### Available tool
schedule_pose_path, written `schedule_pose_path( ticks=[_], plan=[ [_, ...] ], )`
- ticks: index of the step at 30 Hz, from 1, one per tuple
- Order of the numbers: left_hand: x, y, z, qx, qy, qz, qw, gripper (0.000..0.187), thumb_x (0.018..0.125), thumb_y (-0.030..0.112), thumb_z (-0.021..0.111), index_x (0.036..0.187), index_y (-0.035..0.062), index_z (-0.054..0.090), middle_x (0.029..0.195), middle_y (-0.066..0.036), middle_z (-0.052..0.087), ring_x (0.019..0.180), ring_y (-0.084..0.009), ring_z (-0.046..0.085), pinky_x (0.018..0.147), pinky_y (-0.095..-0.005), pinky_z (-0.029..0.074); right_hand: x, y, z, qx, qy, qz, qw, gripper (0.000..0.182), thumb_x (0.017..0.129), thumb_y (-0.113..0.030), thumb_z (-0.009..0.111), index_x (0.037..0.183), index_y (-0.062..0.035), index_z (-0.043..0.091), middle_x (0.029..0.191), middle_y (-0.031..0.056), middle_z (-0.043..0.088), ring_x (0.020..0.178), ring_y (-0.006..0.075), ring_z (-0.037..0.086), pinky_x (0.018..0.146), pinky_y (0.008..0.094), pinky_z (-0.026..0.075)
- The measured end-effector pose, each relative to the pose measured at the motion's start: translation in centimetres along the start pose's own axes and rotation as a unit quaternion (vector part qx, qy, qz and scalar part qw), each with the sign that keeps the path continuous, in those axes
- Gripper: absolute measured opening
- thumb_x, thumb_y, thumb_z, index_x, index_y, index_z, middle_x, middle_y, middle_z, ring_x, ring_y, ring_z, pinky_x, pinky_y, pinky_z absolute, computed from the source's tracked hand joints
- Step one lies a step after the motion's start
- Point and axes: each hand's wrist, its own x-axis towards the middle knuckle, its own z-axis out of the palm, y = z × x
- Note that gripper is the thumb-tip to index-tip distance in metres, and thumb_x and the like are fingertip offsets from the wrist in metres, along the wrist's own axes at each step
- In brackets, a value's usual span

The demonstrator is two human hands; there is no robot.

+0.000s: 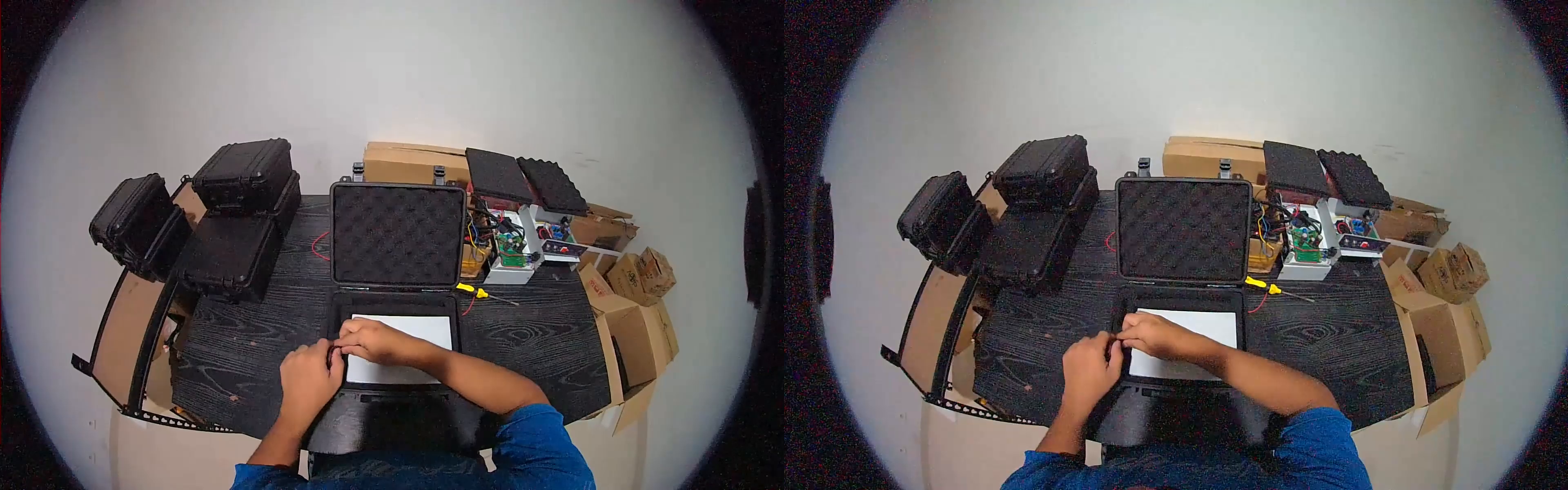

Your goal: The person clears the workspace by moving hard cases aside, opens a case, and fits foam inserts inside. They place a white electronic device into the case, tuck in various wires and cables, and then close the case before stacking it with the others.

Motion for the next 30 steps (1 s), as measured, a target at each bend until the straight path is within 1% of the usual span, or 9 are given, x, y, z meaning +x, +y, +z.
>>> schedule_pose_path(
  ticks=[4,7,10,13,16,19,22,25,30],
  plan=[
    [0.6,-0.3,0.7,0.039,-0.015,-0.006,0.999,0.018,0.095,0.022,0.061,0.094,0.0046,0.064,0.077,-0.021,0.071,0.071,-0.0424,0.070,0.069,-0.0538,0.055,0.1,-1.1,-0.2,0.001,0.014,0.013,1.000,0.026,0.095,-0.016,0.071,0.119,-0.0056,0.070,0.103,0.0148,0.065,0.103,0.0370,0.064,0.091,0.0468,0.052],
    [0.8,-0.6,1.2,0.021,-0.027,0.000,0.999,0.019,0.096,0.022,0.060,0.099,0.0035,0.062,0.078,-0.021,0.071,0.073,-0.0436,0.069,0.071,-0.0561,0.054,0.0,-1.0,-0.3,-0.005,0.009,-0.015,1.000,0.025,0.093,-0.013,0.071,0.117,-0.0051,0.069,0.104,0.0152,0.065,0.104,0.0382,0.063,0.092,0.0466,0.052],
    [0.6,-0.7,1.3,-0.028,-0.002,0.007,1.000,0.019,0.096,0.021,0.060,0.103,0.0036,0.059,0.081,-0.020,0.071,0.077,-0.0438,0.068,0.075,-0.0560,0.051,-0.1,-1.0,-0.3,-0.016,-0.005,-0.024,1.000,0.028,0.092,-0.010,0.070,0.119,-0.0044,0.068,0.107,0.0152,0.064,0.106,0.0383,0.062,0.094,0.0456,0.052],
    [0.4,-1.2,1.6,-0.088,0.018,0.050,0.995,0.020,0.096,0.021,0.062,0.105,0.0042,0.057,0.084,-0.018,0.070,0.080,-0.0433,0.067,0.078,-0.0529,0.049,-0.1,-1.2,-0.1,-0.011,0.014,-0.033,0.999,0.029,0.092,-0.008,0.069,0.120,-0.0042,0.066,0.109,0.0146,0.062,0.106,0.0377,0.061,0.094,0.0457,0.051],
    [0.2,-1.9,1.4,-0.122,-0.014,0.045,0.991,0.026,0.095,0.025,0.068,0.108,0.0045,0.057,0.086,-0.017,0.069,0.081,-0.0414,0.066,0.079,-0.0498,0.048,0.2,-0.8,0.4,-0.021,0.014,-0.058,0.998,0.027,0.092,-0.007,0.068,0.118,-0.0039,0.064,0.109,0.0138,0.060,0.105,0.0367,0.059,0.093,0.0461,0.050],
    [-0.1,-2.1,0.6,-0.142,-0.006,0.045,0.989,0.035,0.090,0.031,0.075,0.107,0.0054,0.059,0.087,-0.018,0.068,0.083,-0.0393,0.066,0.080,-0.0490,0.048,0.3,-0.9,-0.1,-0.024,-0.014,-0.073,0.997,0.023,0.092,-0.007,0.068,0.114,-0.0035,0.064,0.107,0.0133,0.058,0.104,0.0361,0.058,0.093,0.0461,0.049],
    [-0.3,-2.2,-1.1,-0.070,-0.042,0.076,0.994,0.040,0.084,0.036,0.080,0.104,0.0053,0.064,0.086,-0.015,0.067,0.083,-0.0357,0.066,0.082,-0.0439,0.048,0.4,-1.2,-0.4,-0.019,-0.036,-0.072,0.997,0.022,0.092,-0.006,0.067,0.113,-0.0034,0.064,0.108,0.0129,0.058,0.106,0.0357,0.057,0.095,0.0450,0.049],
    [-0.2,-3.5,-2.0,-0.118,-0.086,0.097,0.984,0.039,0.081,0.032,0.082,0.105,0.0056,0.067,0.083,-0.012,0.065,0.082,-0.0336,0.064,0.082,-0.0436,0.049,0.3,-1.9,-0.6,-0.015,-0.034,-0.073,0.997,0.022,0.093,-0.006,0.066,0.114,-0.0041,0.065,0.110,0.0125,0.060,0.106,0.0357,0.057,0.096,0.0443,0.049],
    [0.0,-5.2,-2.0,-0.180,-0.126,0.096,0.971,0.044,0.079,0.027,0.082,0.116,0.0057,0.070,0.083,-0.008,0.064,0.084,-0.0293,0.064,0.082,-0.0428,0.050,0.4,-1.5,-0.7,-0.002,-0.019,-0.065,0.998,0.024,0.093,-0.005,0.065,0.117,-0.0058,0.065,0.111,0.0124,0.061,0.106,0.0359,0.057,0.096,0.0439,0.049]
  ],
)
